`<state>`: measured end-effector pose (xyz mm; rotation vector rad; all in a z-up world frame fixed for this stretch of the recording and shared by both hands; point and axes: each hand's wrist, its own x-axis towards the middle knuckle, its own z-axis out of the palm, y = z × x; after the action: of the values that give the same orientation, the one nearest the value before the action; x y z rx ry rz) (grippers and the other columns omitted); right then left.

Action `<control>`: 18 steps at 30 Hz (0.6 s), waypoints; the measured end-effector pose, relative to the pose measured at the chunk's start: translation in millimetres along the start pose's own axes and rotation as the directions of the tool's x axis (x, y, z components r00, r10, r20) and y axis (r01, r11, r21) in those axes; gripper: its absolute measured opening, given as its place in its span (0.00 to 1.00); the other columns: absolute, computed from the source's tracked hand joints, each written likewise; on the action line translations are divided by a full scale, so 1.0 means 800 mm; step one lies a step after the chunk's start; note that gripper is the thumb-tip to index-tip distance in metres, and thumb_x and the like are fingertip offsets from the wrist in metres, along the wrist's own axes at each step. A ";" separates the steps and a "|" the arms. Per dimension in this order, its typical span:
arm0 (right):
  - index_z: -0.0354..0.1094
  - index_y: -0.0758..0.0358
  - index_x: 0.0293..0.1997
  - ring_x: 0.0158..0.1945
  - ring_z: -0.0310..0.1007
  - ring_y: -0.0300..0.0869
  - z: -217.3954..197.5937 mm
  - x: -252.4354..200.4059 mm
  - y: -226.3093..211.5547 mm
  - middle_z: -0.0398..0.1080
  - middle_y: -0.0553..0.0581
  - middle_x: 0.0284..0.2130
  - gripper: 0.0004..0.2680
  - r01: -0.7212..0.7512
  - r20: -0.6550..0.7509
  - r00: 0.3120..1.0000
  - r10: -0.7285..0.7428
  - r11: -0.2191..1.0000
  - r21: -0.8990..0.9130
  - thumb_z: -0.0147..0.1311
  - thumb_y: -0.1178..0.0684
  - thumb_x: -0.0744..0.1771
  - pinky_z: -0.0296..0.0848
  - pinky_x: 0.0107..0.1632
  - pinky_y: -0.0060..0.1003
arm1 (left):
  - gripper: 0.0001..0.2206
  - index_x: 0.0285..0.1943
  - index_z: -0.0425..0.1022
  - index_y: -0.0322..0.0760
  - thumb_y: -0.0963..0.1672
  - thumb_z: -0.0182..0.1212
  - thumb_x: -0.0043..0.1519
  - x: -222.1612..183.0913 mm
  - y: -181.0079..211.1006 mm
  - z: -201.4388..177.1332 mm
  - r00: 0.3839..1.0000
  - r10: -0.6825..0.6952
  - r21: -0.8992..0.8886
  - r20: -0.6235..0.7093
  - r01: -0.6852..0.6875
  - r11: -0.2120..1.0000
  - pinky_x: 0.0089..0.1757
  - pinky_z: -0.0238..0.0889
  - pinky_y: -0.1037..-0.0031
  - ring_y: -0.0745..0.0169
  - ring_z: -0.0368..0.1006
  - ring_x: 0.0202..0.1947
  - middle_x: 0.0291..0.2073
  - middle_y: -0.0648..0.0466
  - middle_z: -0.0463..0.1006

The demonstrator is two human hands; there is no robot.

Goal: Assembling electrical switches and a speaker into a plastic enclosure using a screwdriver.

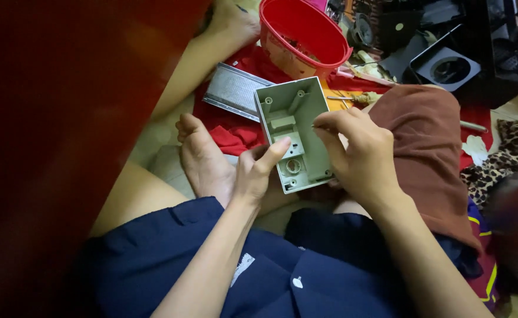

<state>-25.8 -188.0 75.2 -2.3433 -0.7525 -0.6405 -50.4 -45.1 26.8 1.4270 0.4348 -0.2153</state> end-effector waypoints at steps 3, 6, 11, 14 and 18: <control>0.68 0.60 0.30 0.30 0.67 0.45 0.000 0.012 0.007 0.68 0.51 0.22 0.04 0.159 0.099 0.984 -0.150 0.983 -0.092 0.51 0.64 0.62 0.61 0.35 0.33 | 0.21 0.18 0.71 0.38 0.57 0.65 0.38 -0.003 0.013 -0.004 1.000 0.020 0.061 -0.014 -0.020 0.998 0.39 0.57 0.78 0.63 0.67 0.29 0.17 0.53 0.70; 0.67 0.57 0.23 0.32 0.63 0.44 0.008 0.025 -0.005 0.67 0.50 0.22 0.05 0.233 0.205 0.958 -0.199 0.959 -0.162 0.51 0.62 0.60 0.56 0.36 0.35 | 0.20 0.20 0.74 0.40 0.57 0.65 0.38 0.010 0.003 -0.005 1.000 0.011 0.065 -0.008 -0.011 0.998 0.40 0.60 0.80 0.65 0.70 0.31 0.19 0.55 0.75; 0.66 0.51 0.18 0.34 0.58 0.42 0.032 0.019 0.019 0.64 0.46 0.22 0.04 0.304 0.260 0.937 -0.235 0.914 -0.270 0.52 0.58 0.57 0.51 0.39 0.37 | 0.23 0.26 0.76 0.37 0.57 0.66 0.35 0.012 -0.002 -0.005 1.000 -0.014 0.098 -0.018 0.016 0.995 0.42 0.62 0.75 0.59 0.73 0.37 0.25 0.51 0.78; 0.66 0.48 0.16 0.34 0.56 0.42 0.039 0.020 0.030 0.61 0.46 0.22 0.04 0.322 0.295 0.927 -0.233 0.898 -0.301 0.52 0.55 0.56 0.49 0.38 0.39 | 0.26 0.31 0.76 0.35 0.57 0.66 0.34 0.010 -0.003 -0.003 0.998 -0.055 0.090 -0.017 0.057 0.994 0.44 0.61 0.72 0.56 0.72 0.41 0.30 0.49 0.78; 0.65 0.46 0.14 0.33 0.55 0.41 0.038 0.025 0.031 0.60 0.43 0.21 0.04 0.349 0.365 0.904 -0.222 0.877 -0.332 0.53 0.51 0.55 0.48 0.38 0.41 | 0.24 0.27 0.76 0.34 0.56 0.66 0.35 0.010 -0.001 -0.003 0.999 -0.049 0.036 -0.021 0.050 0.998 0.41 0.62 0.73 0.57 0.73 0.36 0.25 0.48 0.77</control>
<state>12.7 -177.4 55.7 -2.7700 -1.2391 -0.5851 -44.1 -41.9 22.5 1.4557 0.4852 -0.2500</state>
